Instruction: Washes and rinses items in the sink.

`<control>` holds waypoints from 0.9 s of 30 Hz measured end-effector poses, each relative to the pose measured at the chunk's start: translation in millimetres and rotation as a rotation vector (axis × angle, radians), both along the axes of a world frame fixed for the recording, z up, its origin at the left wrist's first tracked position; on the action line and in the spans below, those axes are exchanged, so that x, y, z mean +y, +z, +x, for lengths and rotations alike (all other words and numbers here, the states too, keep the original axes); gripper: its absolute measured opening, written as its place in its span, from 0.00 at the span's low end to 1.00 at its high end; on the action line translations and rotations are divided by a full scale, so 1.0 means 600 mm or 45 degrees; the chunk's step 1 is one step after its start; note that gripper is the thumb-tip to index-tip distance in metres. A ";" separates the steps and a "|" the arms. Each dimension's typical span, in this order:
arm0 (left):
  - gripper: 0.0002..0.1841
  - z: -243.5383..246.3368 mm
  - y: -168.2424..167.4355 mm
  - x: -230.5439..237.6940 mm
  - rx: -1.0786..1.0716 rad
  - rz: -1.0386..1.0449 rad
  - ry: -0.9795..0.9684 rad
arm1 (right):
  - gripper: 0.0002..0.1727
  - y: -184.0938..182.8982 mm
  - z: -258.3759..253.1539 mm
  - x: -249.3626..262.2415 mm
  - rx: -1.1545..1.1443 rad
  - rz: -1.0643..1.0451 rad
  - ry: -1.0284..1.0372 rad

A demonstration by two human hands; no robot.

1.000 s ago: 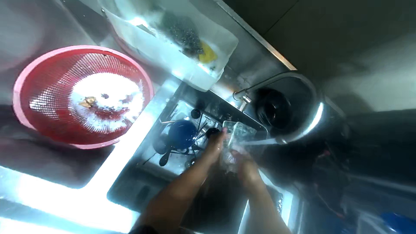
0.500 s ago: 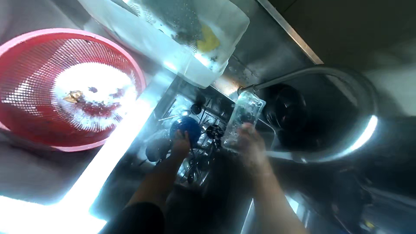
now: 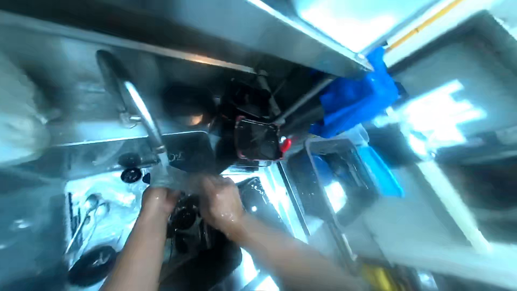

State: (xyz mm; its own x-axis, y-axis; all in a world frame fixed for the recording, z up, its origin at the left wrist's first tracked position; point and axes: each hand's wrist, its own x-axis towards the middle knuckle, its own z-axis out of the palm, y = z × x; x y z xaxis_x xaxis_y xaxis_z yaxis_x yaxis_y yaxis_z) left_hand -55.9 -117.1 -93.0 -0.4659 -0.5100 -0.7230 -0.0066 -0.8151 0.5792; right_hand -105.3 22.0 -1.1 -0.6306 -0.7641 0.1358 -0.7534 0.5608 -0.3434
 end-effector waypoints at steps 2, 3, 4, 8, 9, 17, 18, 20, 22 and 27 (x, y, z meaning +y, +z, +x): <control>0.16 -0.006 0.007 -0.004 0.001 0.017 0.007 | 0.20 0.042 -0.019 0.075 0.113 -0.269 0.051; 0.18 -0.006 0.011 -0.007 -0.077 -0.092 -0.090 | 0.19 0.065 -0.031 0.119 0.171 -0.398 0.065; 0.19 -0.004 0.017 -0.007 -0.215 -0.295 -0.247 | 0.18 0.090 -0.045 0.166 0.229 -0.490 0.051; 0.14 0.013 0.064 0.002 -0.765 -1.314 -0.941 | 0.20 0.172 -0.124 0.385 0.278 -0.381 -0.356; 0.13 0.019 0.071 0.006 -0.802 -1.512 -0.996 | 0.21 0.185 -0.151 0.439 0.273 -0.245 -0.519; 0.17 0.054 0.114 0.063 -0.678 -2.089 -0.993 | 0.29 0.179 -0.444 0.681 0.340 0.651 -0.652; 0.17 0.062 0.108 0.064 -0.659 -2.128 -0.957 | 0.32 0.192 -0.446 0.650 0.307 0.676 -0.559; 0.17 0.071 0.091 0.059 -0.598 -2.188 -0.833 | 0.29 0.229 -0.391 0.549 0.239 0.490 -0.345; 0.16 0.078 0.081 0.053 -0.486 -2.258 -0.737 | 0.25 0.236 -0.280 0.435 0.110 0.158 -0.066; 0.14 0.109 0.070 0.020 -0.092 -2.408 -0.685 | 0.38 0.066 -0.067 0.116 -0.064 0.233 0.498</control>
